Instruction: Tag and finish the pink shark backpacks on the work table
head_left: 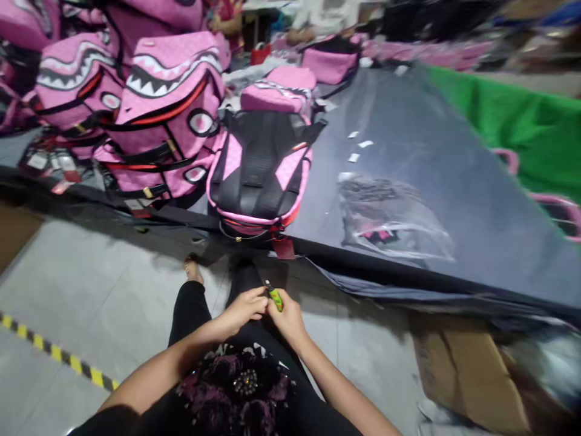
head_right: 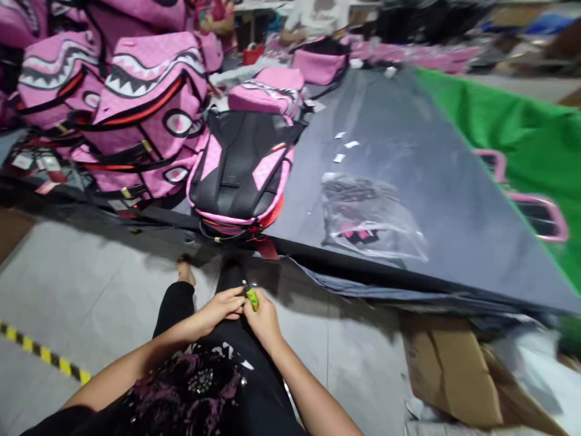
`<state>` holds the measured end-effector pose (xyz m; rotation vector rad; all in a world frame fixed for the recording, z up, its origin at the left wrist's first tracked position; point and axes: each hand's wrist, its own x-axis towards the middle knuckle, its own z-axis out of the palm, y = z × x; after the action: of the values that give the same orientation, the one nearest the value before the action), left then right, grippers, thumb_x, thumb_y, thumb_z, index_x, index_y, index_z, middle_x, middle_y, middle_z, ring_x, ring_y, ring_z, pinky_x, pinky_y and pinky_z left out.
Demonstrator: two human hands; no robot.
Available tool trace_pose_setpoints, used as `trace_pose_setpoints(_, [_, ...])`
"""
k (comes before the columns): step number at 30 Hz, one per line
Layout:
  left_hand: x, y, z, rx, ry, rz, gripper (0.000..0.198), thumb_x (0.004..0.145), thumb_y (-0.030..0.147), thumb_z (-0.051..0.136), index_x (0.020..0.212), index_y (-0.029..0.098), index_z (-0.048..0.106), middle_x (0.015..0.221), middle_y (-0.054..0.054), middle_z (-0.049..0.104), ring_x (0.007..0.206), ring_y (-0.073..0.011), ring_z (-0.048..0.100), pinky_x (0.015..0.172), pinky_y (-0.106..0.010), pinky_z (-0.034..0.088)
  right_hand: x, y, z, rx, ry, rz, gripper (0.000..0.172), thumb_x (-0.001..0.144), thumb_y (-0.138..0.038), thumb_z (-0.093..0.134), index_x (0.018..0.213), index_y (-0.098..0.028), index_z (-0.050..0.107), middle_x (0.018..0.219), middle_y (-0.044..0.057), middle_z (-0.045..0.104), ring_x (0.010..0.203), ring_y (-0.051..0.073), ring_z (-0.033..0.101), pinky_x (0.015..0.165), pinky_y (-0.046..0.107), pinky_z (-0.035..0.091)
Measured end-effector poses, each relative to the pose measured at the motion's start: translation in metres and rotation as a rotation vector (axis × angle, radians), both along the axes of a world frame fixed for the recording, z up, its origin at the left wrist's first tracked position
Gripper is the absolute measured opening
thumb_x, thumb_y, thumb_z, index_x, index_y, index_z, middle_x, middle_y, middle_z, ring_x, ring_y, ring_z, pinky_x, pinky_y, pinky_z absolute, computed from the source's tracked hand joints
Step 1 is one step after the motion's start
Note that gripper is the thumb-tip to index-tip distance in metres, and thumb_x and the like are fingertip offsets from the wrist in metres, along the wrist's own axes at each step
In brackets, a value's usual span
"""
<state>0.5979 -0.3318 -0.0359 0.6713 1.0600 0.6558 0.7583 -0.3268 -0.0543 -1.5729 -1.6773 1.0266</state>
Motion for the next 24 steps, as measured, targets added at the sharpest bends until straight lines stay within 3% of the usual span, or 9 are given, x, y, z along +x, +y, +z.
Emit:
trace_pose_setpoints(4, [0.007, 0.005, -0.002, 0.006, 0.018, -0.126, 0.087, 0.079, 0.054, 0.069, 0.151, 0.022, 0.034, 0.142, -0.015, 0.054, 0.117, -0.024, 0.06, 0.093, -0.036, 0.045, 0.024, 0.014, -0.015, -0.313, 0.279, -0.166, 0.037, 0.069, -0.051, 0.066, 0.081, -0.016, 0.061, 0.051, -0.002, 0.057, 0.041, 0.012, 0.047, 0.043, 0.023, 0.037])
trace_pose_setpoints(8, [0.003, 0.009, -0.007, -0.006, 0.149, -0.123, 0.085, 0.077, 0.056, 0.07, 0.147, 0.018, 0.04, 0.137, -0.017, 0.057, 0.111, -0.0238, 0.064, 0.089, -0.034, 0.047, 0.078, 0.028, -0.023, -0.279, 0.342, -0.45, 0.045, 0.066, -0.059, 0.066, 0.077, -0.017, 0.056, 0.047, -0.004, 0.053, 0.036, 0.007, 0.039, 0.036, 0.018, 0.026])
trace_pose_setpoints(11, [-0.021, 0.009, -0.017, -0.004, 0.217, -0.047, 0.083, 0.073, 0.061, 0.071, 0.14, 0.017, 0.048, 0.132, -0.016, 0.062, 0.111, -0.0225, 0.064, 0.089, -0.031, 0.047, 0.128, 0.048, -0.027, -0.155, 0.368, -0.721, 0.046, 0.059, -0.058, 0.069, 0.076, -0.018, 0.053, 0.051, -0.005, 0.054, 0.039, 0.007, 0.044, 0.036, 0.017, 0.031])
trace_pose_setpoints(14, [-0.061, 0.008, -0.035, -0.062, 0.313, 0.07, 0.08, 0.072, 0.062, 0.07, 0.135, 0.016, 0.051, 0.129, -0.015, 0.064, 0.111, -0.0226, 0.064, 0.088, -0.031, 0.048, 0.164, 0.085, -0.031, -0.087, 0.413, -0.898, 0.045, 0.053, -0.054, 0.071, 0.072, -0.019, 0.05, 0.053, -0.006, 0.054, 0.038, 0.006, 0.044, 0.036, 0.018, 0.033])
trace_pose_setpoints(17, [-0.096, 0.003, -0.058, -0.076, 0.534, 0.101, 0.069, 0.081, 0.056, 0.06, 0.134, 0.012, 0.05, 0.125, -0.015, 0.066, 0.108, -0.0224, 0.066, 0.088, -0.032, 0.05, 0.177, 0.127, -0.036, -0.103, 0.468, -0.949, 0.044, 0.054, -0.052, 0.071, 0.071, -0.02, 0.047, 0.054, -0.004, 0.056, 0.036, 0.006, 0.041, 0.034, 0.019, 0.031])
trace_pose_setpoints(19, [-0.106, -0.001, -0.072, -0.053, 0.662, 0.068, 0.064, 0.086, 0.051, 0.055, 0.134, 0.011, 0.05, 0.123, -0.015, 0.067, 0.107, -0.0234, 0.066, 0.089, -0.035, 0.051, 0.177, 0.141, -0.042, -0.122, 0.483, -0.93, 0.044, 0.057, -0.051, 0.071, 0.075, -0.02, 0.045, 0.06, -0.003, 0.062, 0.037, 0.005, 0.04, 0.034, 0.019, 0.031])
trace_pose_setpoints(21, [-0.103, -0.003, -0.084, -0.035, 0.729, 0.027, 0.058, 0.085, 0.048, 0.058, 0.13, 0.011, 0.055, 0.119, -0.013, 0.068, 0.106, -0.0249, 0.066, 0.09, -0.036, 0.051, 0.174, 0.131, -0.049, -0.135, 0.456, -0.918, 0.041, 0.065, -0.05, 0.069, 0.081, -0.02, 0.046, 0.065, -0.003, 0.065, 0.037, 0.005, 0.04, 0.035, 0.018, 0.031])
trace_pose_setpoints(24, [-0.08, -0.002, -0.101, -0.021, 0.766, -0.068, 0.045, 0.086, 0.043, 0.063, 0.118, 0.012, 0.063, 0.112, -0.01, 0.069, 0.106, -0.0252, 0.065, 0.092, -0.037, 0.051, 0.169, 0.074, -0.058, -0.201, 0.333, -0.921, 0.03, 0.08, -0.044, 0.065, 0.085, -0.018, 0.051, 0.055, -0.009, 0.056, 0.036, 0.005, 0.039, 0.037, 0.017, 0.032])
